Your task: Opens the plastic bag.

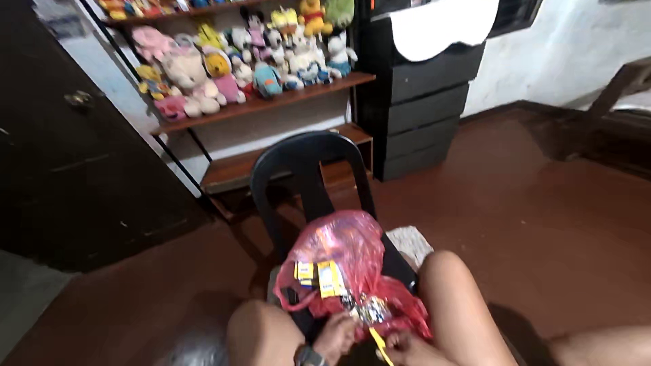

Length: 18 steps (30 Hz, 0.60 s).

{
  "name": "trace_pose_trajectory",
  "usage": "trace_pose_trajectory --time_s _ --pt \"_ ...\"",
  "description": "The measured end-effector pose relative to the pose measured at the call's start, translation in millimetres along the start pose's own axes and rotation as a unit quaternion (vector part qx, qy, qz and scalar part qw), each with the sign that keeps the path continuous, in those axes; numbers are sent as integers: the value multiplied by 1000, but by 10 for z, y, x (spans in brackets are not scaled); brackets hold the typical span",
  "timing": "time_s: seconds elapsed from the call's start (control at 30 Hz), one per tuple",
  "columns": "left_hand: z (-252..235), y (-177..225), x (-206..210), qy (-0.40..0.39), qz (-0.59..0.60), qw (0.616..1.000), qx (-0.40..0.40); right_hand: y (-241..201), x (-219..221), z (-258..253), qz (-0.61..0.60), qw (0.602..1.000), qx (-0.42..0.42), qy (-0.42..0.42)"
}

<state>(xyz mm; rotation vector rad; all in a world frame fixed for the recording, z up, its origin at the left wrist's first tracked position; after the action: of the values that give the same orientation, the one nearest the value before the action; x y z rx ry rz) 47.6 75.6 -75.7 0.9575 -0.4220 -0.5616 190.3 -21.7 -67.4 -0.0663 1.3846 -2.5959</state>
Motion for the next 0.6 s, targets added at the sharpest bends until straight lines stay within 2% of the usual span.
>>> trace_pose_trajectory --time_s 0.1,0.2,0.37,0.6 --pt "-42 57 -112 64 -35 995 69 32 17 39 -2 999 51 -13" --pt "-27 158 -171 107 -101 981 128 -30 25 62 40 998 44 -15" --pt "-24 161 -121 81 -85 985 128 -78 67 9 99 994 32 -33" --pt "-54 156 -57 52 -71 987 134 -70 54 -39 94 995 25 -30"
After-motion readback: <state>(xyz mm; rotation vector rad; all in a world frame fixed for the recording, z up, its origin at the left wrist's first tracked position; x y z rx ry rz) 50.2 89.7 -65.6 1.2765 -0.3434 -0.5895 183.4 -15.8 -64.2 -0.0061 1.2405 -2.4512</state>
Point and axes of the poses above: each hand's wrist, its own z-axis away from the middle knuckle, its own x-axis out of the palm, y = z × x, the point moved 9 cm from there along -z, towards the middle knuckle, and after that the axes turned 4 degrees about -z, right-handed, at the moved point
